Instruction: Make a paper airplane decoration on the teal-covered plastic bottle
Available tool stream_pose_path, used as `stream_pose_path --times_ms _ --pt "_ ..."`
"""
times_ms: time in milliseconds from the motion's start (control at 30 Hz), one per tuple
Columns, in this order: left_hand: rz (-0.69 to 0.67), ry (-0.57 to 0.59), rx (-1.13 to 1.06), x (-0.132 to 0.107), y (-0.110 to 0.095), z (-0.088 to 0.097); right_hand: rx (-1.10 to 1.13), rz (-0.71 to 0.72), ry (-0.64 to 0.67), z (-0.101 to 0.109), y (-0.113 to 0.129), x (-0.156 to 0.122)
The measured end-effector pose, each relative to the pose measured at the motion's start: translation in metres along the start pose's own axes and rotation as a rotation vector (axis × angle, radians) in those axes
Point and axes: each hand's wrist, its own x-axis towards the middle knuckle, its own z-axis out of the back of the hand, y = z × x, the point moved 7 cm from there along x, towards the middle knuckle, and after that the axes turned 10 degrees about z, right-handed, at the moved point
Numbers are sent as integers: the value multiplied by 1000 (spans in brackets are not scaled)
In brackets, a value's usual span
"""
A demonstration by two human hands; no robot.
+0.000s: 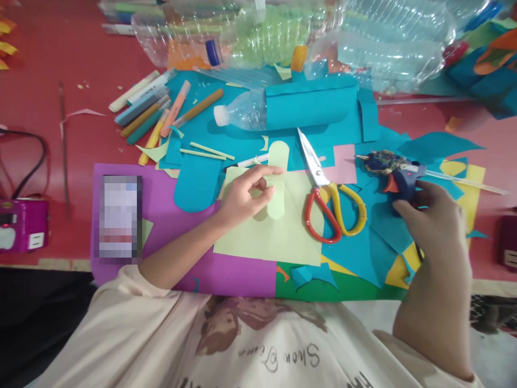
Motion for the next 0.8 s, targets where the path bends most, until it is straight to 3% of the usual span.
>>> stream_pose_path --times_ms 133,233,367,500,633,800 --pt "-25 -3 -5 -1 -2 0 220 -63 -20 -2 -13 7" --pt "10 6 -10 -1 0 -1 428 -80 -106 1 -20 10" --pt "51 10 -10 -1 2 -1 812 -19 -173 1 -7 5" --pt "40 9 -54 -1 2 -1 818 61 83 -7 24 -13" --pt "41 13 -66 -1 1 -1 865 19 235 -18 43 -41" --pt "74 20 -12 -1 3 -2 975 -1 513 -50 59 -69"
